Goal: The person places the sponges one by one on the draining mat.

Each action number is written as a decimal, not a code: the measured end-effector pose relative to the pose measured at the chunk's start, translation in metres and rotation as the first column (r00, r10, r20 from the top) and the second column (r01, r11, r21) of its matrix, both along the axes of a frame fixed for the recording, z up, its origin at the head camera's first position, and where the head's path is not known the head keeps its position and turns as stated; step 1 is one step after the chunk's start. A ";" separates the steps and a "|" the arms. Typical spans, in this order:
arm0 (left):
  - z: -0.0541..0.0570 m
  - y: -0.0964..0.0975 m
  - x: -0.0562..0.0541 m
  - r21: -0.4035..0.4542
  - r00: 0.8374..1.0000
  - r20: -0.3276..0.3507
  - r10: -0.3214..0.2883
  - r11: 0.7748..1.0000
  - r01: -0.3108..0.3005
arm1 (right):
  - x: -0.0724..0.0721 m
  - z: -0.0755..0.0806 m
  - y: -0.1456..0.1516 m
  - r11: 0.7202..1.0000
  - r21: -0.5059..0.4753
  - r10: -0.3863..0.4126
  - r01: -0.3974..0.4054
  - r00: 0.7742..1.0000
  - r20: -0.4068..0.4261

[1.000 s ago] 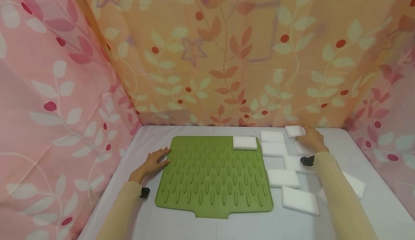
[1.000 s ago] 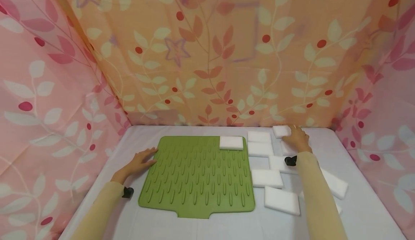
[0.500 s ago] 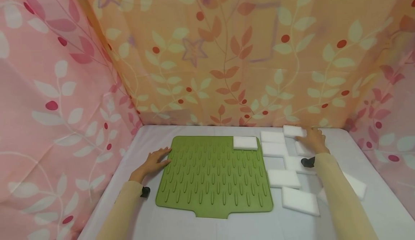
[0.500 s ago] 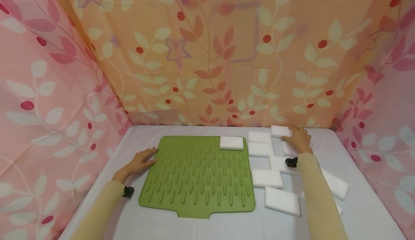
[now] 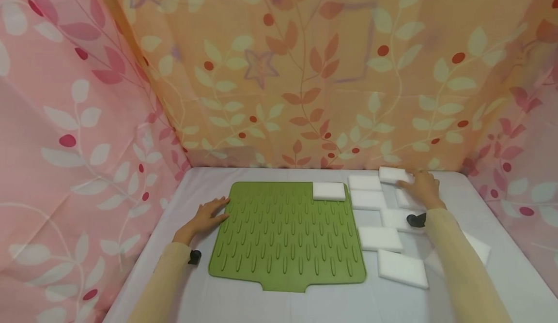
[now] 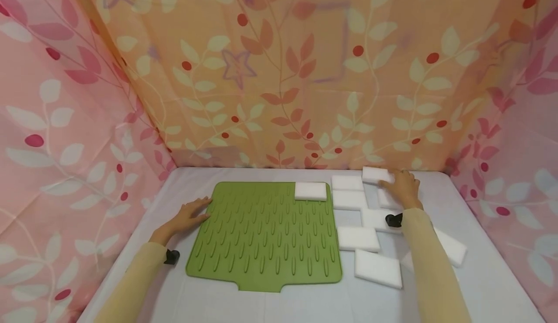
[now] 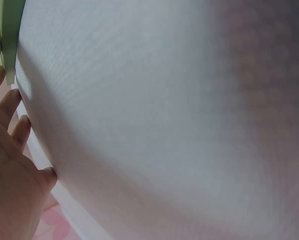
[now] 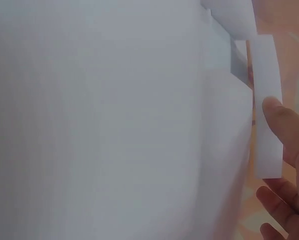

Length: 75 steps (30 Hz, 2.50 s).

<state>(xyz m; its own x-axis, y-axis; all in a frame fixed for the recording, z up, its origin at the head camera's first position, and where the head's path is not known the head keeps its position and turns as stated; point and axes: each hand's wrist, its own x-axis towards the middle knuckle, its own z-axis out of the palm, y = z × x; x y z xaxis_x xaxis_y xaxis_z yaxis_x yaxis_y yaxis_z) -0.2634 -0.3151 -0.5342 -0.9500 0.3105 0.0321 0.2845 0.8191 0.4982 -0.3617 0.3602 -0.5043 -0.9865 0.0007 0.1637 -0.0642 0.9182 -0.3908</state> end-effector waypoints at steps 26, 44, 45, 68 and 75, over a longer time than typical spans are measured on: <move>0.001 -0.002 0.000 -0.003 1.000 0.004 -0.001 1.000 0.001 | 0.030 0.021 -0.014 0.983 -0.169 0.037 -0.068 0.983 -0.178; -0.001 -0.002 -0.002 0.004 1.000 0.004 -0.002 1.000 0.002 | 0.058 0.024 -0.061 0.985 -0.104 0.109 -0.135 0.968 -0.227; -0.001 -0.002 -0.002 0.002 1.000 0.001 -0.005 1.000 0.005 | 0.060 0.024 -0.064 0.985 -0.094 0.118 -0.142 0.968 -0.222; -0.002 -0.001 -0.002 0.017 1.000 -0.008 -0.003 1.000 0.004 | 0.102 0.022 -0.139 0.975 -0.010 0.215 -0.223 0.953 -0.213; -0.003 -0.001 -0.003 0.005 1.000 -0.012 -0.007 1.000 0.008 | 0.112 0.015 -0.155 0.974 -0.012 0.221 -0.228 0.957 -0.188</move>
